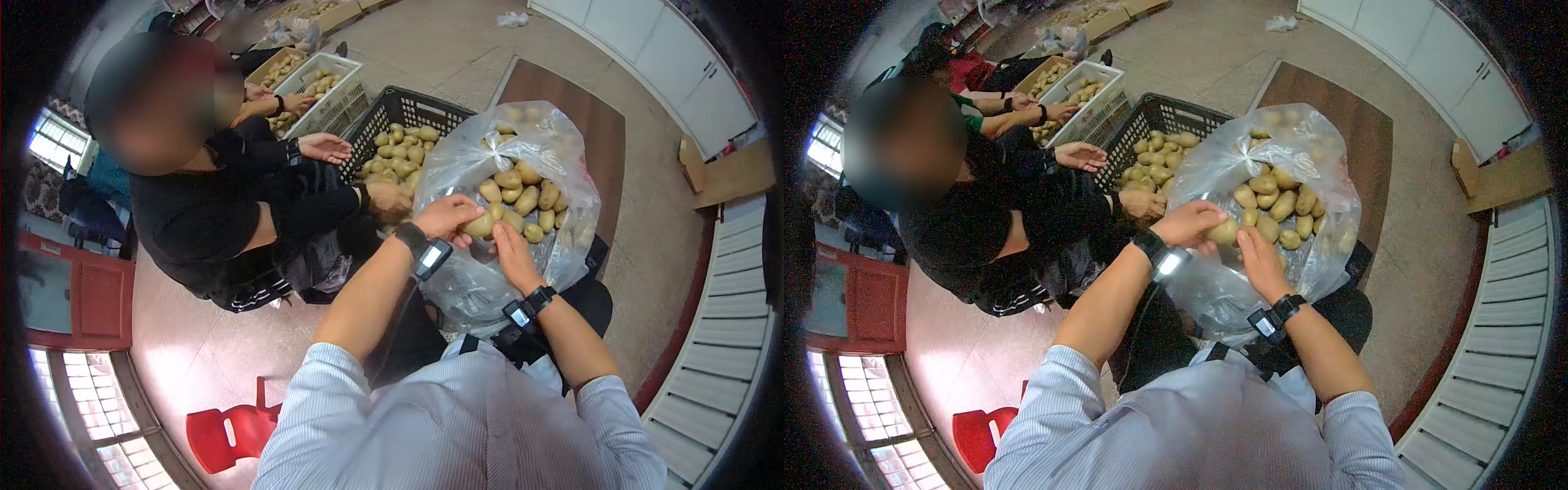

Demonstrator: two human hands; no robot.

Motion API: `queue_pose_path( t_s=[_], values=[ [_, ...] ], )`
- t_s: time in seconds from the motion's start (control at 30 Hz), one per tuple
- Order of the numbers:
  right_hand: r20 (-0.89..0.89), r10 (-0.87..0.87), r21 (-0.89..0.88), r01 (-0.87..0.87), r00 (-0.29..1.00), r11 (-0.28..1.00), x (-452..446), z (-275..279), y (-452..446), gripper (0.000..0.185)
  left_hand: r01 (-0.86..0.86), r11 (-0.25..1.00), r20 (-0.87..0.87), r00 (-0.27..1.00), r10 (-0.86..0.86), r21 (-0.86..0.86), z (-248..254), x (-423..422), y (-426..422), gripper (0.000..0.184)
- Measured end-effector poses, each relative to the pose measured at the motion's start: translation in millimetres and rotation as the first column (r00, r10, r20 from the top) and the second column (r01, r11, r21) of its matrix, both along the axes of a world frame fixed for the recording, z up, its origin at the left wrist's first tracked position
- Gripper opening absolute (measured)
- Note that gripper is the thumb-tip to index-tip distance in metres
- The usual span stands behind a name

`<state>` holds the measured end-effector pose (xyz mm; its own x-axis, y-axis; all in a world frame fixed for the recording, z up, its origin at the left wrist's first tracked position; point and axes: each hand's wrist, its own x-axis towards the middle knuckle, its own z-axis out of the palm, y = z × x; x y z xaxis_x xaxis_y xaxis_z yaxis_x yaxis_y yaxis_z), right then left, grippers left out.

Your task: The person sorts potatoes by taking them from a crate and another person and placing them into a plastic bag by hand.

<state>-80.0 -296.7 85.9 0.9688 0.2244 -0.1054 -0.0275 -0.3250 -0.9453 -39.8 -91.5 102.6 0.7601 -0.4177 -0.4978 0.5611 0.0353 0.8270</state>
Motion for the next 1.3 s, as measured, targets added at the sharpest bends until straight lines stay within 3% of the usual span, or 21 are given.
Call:
queue_pose_path(
  t_s=[0.03, 0.1, 0.13, 0.2, 0.33, 0.43, 0.5, 0.53, 0.57, 0.6, 0.7, 0.73, 0.8, 0.87, 0.93, 0.97, 1.0, 1.03, 1.1, 1.17, 1.3],
  values=[
    [0.001, -0.007, -0.003, 0.007, 1.000, 1.000, 0, -8, -6, 0.035, -0.050, 0.997, -0.014, 0.999, 0.050, -0.054, -5, 3, 0, 0.045],
    [0.245, 0.038, -0.237, 0.022, 0.969, 0.971, -4, -30, -16, 0.033, -0.090, 0.992, -0.036, 0.996, 0.087, -0.084, -9, 7, 7, 0.041],
    [0.247, 0.036, -0.234, 0.023, 0.968, 0.972, -8, -31, -22, 0.033, -0.160, 0.980, -0.049, 0.987, 0.155, -0.120, -6, 8, 12, 0.040],
    [0.459, 0.158, -0.545, 0.137, 0.874, 0.827, -16, -34, -32, 0.033, -0.280, 0.943, -0.056, 0.960, 0.274, -0.182, -7, 13, 18, 0.032],
    [0.379, 0.148, -0.662, 0.156, 0.913, 0.733, -26, -60, -47, 0.044, -0.374, 0.904, -0.077, 0.927, 0.367, -0.206, -24, 29, 39, 0.034],
    [0.410, 0.145, -0.696, 0.206, 0.900, 0.688, -27, -66, -46, 0.041, -0.481, 0.856, -0.023, 0.874, 0.486, -0.188, -41, 38, 57, 0.036],
    [0.407, 0.151, -0.712, 0.209, 0.901, 0.670, -26, -69, -46, 0.041, -0.568, 0.811, -0.139, 0.823, 0.551, -0.144, -56, 42, 71, 0.036],
    [0.395, 0.163, -0.733, 0.203, 0.904, 0.649, -27, -71, -47, 0.042, -0.520, 0.842, 0.047, 0.847, 0.530, -0.143, -61, 38, 75, 0.036],
    [0.397, 0.161, -0.732, 0.206, 0.904, 0.650, -26, -74, -47, 0.042, -0.518, 0.844, 0.049, 0.848, 0.528, -0.143, -65, 35, 85, 0.036],
    [0.370, 0.158, -0.743, 0.190, 0.916, 0.641, -25, -77, -47, 0.042, -0.401, 0.821, 0.538, 0.831, 0.140, 0.406, -62, 31, 97, 0.035],
    [0.330, 0.172, -0.771, 0.160, 0.928, 0.617, -24, -80, -48, 0.043, -0.512, 0.812, 0.564, 0.772, 0.293, 0.279, -63, 28, 94, 0.032],
    [0.315, 0.191, -0.786, 0.142, 0.930, 0.602, -24, -78, -47, 0.044, -0.394, 0.758, 0.536, 0.842, 0.070, 0.520, -42, 26, 94, 0.029],
    [0.269, 0.187, -0.763, 0.090, 0.945, 0.641, -25, -71, -50, 0.045, -0.276, 0.628, 0.442, 0.889, -0.121, 0.727, -28, 23, 97, 0.027],
    [0.233, 0.144, -0.694, 0.061, 0.962, 0.717, -24, -70, -49, 0.045, -0.533, 0.629, 0.683, 0.731, 0.005, 0.566, -39, 17, 93, 0.034],
    [0.212, 0.139, -0.662, 0.038, 0.967, 0.748, -22, -75, -48, 0.045, -0.622, 0.494, 0.752, 0.650, -0.105, 0.607, -62, 16, 108, 0.043],
    [0.205, 0.093, -0.633, 0.059, 0.974, 0.772, -20, -76, -49, 0.044, -0.596, 0.362, 0.693, 0.669, -0.269, 0.717, -82, 24, 118, 0.046],
    [0.173, 0.077, -0.629, 0.050, 0.982, 0.776, -18, -79, -50, 0.045, -0.598, 0.363, 0.695, 0.667, -0.268, 0.715, -103, 27, 124, 0.046],
    [0.177, 0.068, -0.632, 0.060, 0.982, 0.773, -15, -84, -51, 0.045, -0.663, 0.615, 0.794, 0.601, 0.096, 0.427, -106, 28, 120, 0.048],
    [0.117, 0.019, -0.455, 0.037, 0.993, 0.890, -12, -93, -55, 0.044, -0.670, 0.284, 0.727, 0.615, -0.304, 0.686, -92, 23, 123, 0.045],
    [0.102, -0.023, -0.458, 0.067, 0.995, 0.886, -13, -85, -53, 0.044, -0.579, 0.140, 0.586, 0.725, -0.361, 0.803, -132, 40, 138, 0.040],
    [0.063, -0.069, -0.385, 0.088, 0.996, 0.919, -15, -71, -46, 0.045, -0.452, 0.123, 0.453, 0.757, -0.471, 0.884, -89, 33, 133, 0.030]
  ],
)
